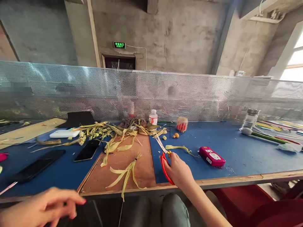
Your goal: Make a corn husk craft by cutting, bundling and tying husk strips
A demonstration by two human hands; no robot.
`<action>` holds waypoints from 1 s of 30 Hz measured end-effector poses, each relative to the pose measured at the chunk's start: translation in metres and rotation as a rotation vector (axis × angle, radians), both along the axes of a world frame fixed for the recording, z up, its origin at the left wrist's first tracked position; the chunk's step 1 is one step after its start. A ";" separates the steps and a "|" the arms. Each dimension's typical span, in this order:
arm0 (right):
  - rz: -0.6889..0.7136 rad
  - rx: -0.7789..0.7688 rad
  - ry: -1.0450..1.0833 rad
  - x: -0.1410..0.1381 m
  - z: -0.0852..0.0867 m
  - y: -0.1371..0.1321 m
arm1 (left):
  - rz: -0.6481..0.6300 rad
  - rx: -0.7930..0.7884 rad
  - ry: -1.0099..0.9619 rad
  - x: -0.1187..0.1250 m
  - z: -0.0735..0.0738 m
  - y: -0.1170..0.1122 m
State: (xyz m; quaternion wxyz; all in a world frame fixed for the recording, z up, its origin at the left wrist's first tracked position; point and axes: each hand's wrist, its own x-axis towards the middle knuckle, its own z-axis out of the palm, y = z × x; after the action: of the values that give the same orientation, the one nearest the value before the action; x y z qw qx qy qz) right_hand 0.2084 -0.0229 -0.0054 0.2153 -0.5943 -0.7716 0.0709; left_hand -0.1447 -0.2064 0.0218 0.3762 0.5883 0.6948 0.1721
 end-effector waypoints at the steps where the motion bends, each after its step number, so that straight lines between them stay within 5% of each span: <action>1: -0.027 0.051 -0.054 -0.005 -0.002 0.001 | -0.076 0.043 -0.035 0.008 0.014 0.013; 5: -0.076 0.229 -0.200 -0.022 -0.010 0.014 | -0.228 0.276 0.019 0.034 0.036 0.087; 9: -0.026 0.232 -0.241 -0.041 -0.006 0.042 | -0.325 0.306 0.247 0.058 0.021 0.167; 12: -0.042 0.217 -0.268 -0.057 0.004 0.065 | -0.510 0.216 0.386 0.072 0.006 0.206; 16: -0.030 0.198 -0.300 -0.069 0.012 0.086 | -0.529 0.163 0.247 0.075 -0.009 0.222; 24: 0.092 0.108 -0.374 -0.063 0.000 0.091 | -0.129 0.107 -0.759 0.037 0.005 0.230; 30: 0.239 0.039 -0.407 -0.068 0.014 0.091 | -0.050 0.074 -1.102 0.026 -0.004 0.240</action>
State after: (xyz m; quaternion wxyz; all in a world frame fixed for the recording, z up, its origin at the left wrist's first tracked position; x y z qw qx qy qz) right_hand 0.1408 0.0679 0.0085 0.0567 -0.4964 -0.8653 -0.0401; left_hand -0.1188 0.0337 0.0175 0.6673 0.4403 0.3743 0.4699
